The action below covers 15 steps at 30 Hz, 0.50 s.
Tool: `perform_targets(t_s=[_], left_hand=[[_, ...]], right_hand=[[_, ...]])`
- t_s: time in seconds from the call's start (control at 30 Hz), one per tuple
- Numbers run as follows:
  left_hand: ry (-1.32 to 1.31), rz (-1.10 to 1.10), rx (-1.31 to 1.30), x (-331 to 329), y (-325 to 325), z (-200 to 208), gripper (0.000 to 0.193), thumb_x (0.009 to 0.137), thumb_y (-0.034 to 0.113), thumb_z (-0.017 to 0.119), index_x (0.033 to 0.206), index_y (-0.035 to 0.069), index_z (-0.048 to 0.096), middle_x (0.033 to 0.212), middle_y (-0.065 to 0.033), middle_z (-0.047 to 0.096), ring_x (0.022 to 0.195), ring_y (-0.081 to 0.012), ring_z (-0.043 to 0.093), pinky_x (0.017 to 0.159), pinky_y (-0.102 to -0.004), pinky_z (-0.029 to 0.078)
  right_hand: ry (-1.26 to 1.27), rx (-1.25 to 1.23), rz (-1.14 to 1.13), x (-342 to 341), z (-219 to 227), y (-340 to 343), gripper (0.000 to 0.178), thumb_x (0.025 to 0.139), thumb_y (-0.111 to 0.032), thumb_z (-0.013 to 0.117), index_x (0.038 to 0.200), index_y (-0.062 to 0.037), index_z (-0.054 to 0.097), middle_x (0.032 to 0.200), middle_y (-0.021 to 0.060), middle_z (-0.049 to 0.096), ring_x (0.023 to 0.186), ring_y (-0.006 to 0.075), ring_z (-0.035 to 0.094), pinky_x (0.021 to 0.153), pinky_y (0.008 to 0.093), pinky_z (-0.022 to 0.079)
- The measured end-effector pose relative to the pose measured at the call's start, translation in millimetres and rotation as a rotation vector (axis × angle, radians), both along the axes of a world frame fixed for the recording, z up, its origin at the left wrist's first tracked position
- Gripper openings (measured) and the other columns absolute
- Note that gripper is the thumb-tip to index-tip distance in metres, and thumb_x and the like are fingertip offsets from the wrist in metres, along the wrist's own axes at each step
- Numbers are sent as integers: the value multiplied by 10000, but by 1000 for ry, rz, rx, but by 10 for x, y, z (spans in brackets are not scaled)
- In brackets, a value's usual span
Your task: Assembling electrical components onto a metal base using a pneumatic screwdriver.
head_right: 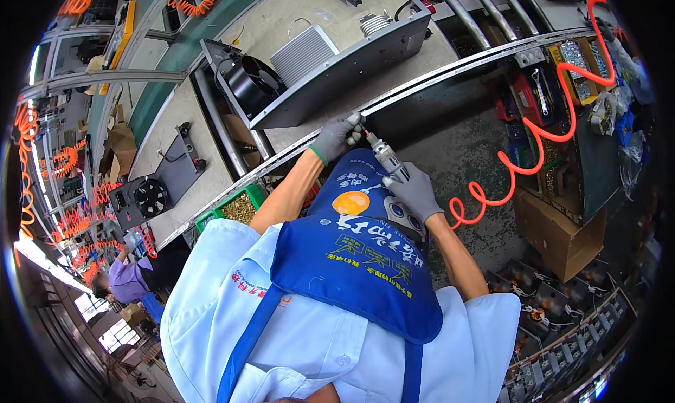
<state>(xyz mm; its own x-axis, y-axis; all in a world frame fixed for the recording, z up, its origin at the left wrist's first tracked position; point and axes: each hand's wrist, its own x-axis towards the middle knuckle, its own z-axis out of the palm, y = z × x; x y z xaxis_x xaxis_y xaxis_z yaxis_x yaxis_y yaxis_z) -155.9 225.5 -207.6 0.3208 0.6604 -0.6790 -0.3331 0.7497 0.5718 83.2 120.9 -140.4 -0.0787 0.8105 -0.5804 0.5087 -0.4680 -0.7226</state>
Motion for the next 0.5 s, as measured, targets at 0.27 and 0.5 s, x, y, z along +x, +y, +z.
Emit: perform_targets(t_s=[0.27,0.5], left_hand=[[-113,170,-101,74,285,-463,235,1004,245,560,1061,18,589,741,-41,562,617,-128,508,526,-244,438],[-127,406,-321,32,662,-1172,132,1011,172,535,955,55,565,767,-74,546,632,-173,498,525,-279,446]], right_hand=[[-27,-4,13,-119,-345,374,426,762,-381,749,988,-32,657,878,212,691,847,370,684,758,438,518],[-119,-79,-22,-446,-750,797,448,772,-427,728,972,-36,643,894,232,685,889,421,660,783,476,507]])
